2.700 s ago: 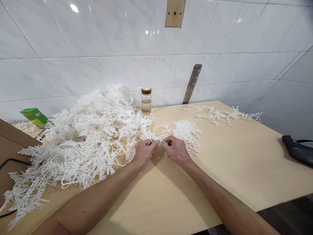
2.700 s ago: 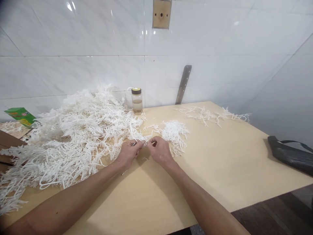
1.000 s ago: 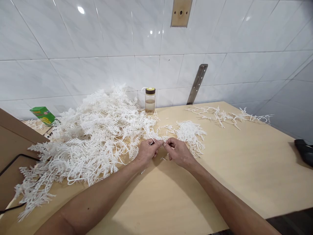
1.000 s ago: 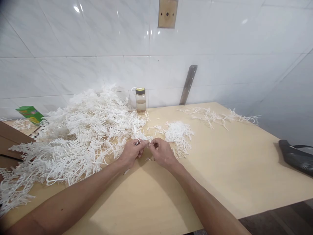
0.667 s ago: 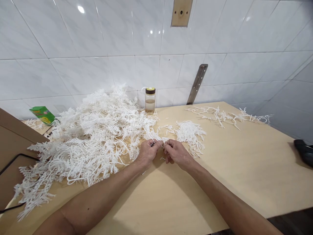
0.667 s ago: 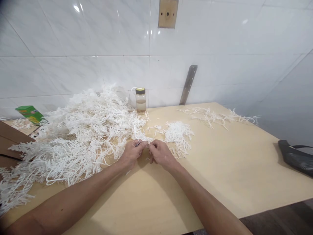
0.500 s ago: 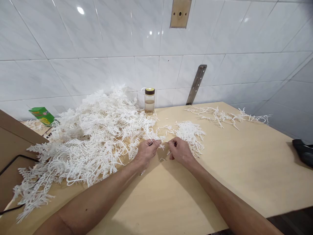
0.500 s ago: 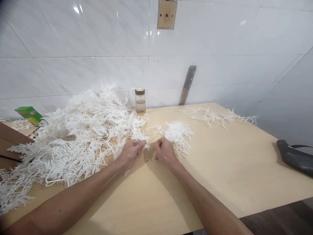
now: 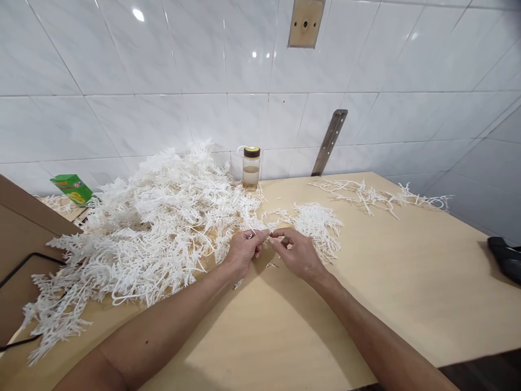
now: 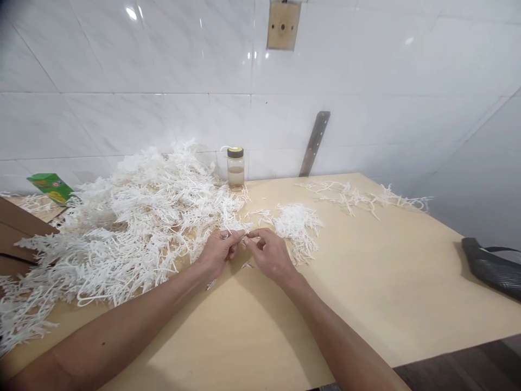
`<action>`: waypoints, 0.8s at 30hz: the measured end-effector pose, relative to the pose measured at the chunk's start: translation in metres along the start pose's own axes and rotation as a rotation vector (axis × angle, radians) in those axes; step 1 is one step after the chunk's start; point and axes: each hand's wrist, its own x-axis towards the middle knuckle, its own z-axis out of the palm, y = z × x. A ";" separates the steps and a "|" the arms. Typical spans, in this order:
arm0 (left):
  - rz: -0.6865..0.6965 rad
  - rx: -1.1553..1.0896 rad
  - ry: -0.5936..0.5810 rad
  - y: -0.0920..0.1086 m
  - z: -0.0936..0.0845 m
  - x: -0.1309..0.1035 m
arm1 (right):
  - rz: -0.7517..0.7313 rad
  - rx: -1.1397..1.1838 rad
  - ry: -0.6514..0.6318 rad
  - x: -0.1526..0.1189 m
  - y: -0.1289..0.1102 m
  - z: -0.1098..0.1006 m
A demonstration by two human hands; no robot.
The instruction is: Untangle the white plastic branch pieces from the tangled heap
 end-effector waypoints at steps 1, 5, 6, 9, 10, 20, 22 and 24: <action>0.000 -0.001 -0.005 0.000 0.000 0.000 | 0.004 0.004 0.000 -0.001 0.000 0.003; -0.002 0.002 -0.012 0.002 0.002 -0.002 | -0.038 0.015 0.029 -0.002 0.003 0.009; -0.003 0.003 -0.014 0.003 0.002 -0.003 | -0.068 0.018 0.039 -0.002 0.004 0.009; -0.012 -0.005 -0.016 0.004 0.003 -0.004 | -0.127 0.024 0.063 -0.002 0.004 0.011; -0.015 -0.006 -0.012 0.004 0.003 -0.004 | -0.130 0.022 0.067 -0.003 0.004 0.012; -0.003 0.064 -0.031 0.002 0.002 -0.004 | 0.158 0.110 -0.089 -0.003 -0.004 0.009; 0.008 0.086 -0.041 0.003 0.002 -0.005 | 0.186 0.140 -0.105 -0.002 -0.006 0.008; 0.017 0.107 -0.049 0.003 0.003 -0.005 | 0.194 0.162 -0.108 -0.002 -0.007 0.007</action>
